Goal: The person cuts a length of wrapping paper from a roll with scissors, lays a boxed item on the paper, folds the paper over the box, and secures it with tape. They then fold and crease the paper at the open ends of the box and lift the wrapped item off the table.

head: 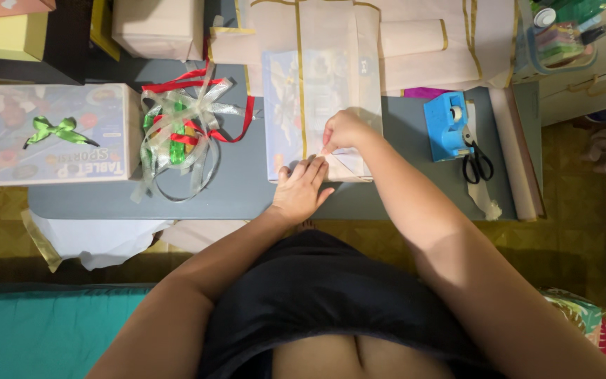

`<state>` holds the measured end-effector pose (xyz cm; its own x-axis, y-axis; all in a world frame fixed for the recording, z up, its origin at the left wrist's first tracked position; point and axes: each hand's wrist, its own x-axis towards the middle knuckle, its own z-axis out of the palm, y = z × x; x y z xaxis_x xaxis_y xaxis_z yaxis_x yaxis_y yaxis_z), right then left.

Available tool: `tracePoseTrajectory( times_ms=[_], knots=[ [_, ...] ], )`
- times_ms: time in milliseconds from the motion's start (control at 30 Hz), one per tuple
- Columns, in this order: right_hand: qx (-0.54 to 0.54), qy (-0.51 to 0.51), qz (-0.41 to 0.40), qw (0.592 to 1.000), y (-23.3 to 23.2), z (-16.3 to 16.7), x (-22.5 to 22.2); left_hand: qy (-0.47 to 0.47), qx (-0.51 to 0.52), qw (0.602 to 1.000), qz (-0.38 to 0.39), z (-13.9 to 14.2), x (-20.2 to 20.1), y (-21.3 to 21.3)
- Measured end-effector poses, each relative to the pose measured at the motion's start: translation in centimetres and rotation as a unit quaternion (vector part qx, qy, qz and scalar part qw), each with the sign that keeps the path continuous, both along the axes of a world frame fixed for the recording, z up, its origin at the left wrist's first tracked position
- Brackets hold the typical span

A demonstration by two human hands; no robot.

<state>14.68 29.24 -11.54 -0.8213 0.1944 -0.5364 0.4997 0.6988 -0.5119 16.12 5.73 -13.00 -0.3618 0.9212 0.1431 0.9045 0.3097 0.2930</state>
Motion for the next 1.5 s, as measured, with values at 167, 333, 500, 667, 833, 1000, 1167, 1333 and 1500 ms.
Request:
tracePoseTrajectory(
  times_ms=[167, 333, 500, 667, 833, 1000, 1167, 1333, 1500],
  knots=[
    [-0.17, 0.185, -0.203, 0.946, 0.9, -0.4, 2.2, 0.013, -0.006, 1.0, -0.005, 0.0, -0.1, 0.6],
    [0.147, 0.383, -0.088, 0.908, -1.0, -1.1, 4.7, -0.023, -0.036, 0.999, -0.01, -0.5, 0.5, 0.7],
    [0.231, 0.195, 0.109, 0.947, -2.6, -0.1, 3.6, 0.003, -0.017, 0.999, -0.027, -1.3, 0.4, 0.4],
    [0.23, 0.101, 0.137, 0.958, -1.8, 0.9, 2.7, 0.003, -0.015, 0.999, -0.039, -1.5, -0.4, 0.4],
    [0.224, 0.135, 0.123, 0.957, -1.4, -0.2, 3.0, -0.004, -0.004, 0.999, -0.046, -1.0, -0.7, 0.4],
    [0.172, 0.397, 0.052, 0.9, 0.1, -0.8, 3.7, -0.015, 0.03, 0.999, -0.042, -0.4, -0.9, 0.3],
    [0.13, 0.488, -0.087, 0.858, -1.2, -0.4, 6.9, -0.066, 0.098, 0.993, -0.007, 0.4, -1.1, 0.0],
    [0.039, 0.424, -0.199, 0.883, -1.8, -0.1, 10.0, -0.098, 0.088, 0.991, 0.014, 1.1, -1.9, 0.6],
    [0.012, 0.409, -0.128, 0.903, -2.1, 0.1, 11.7, -0.12, 0.111, 0.986, -0.031, 0.7, -2.4, 0.5]
  ],
)
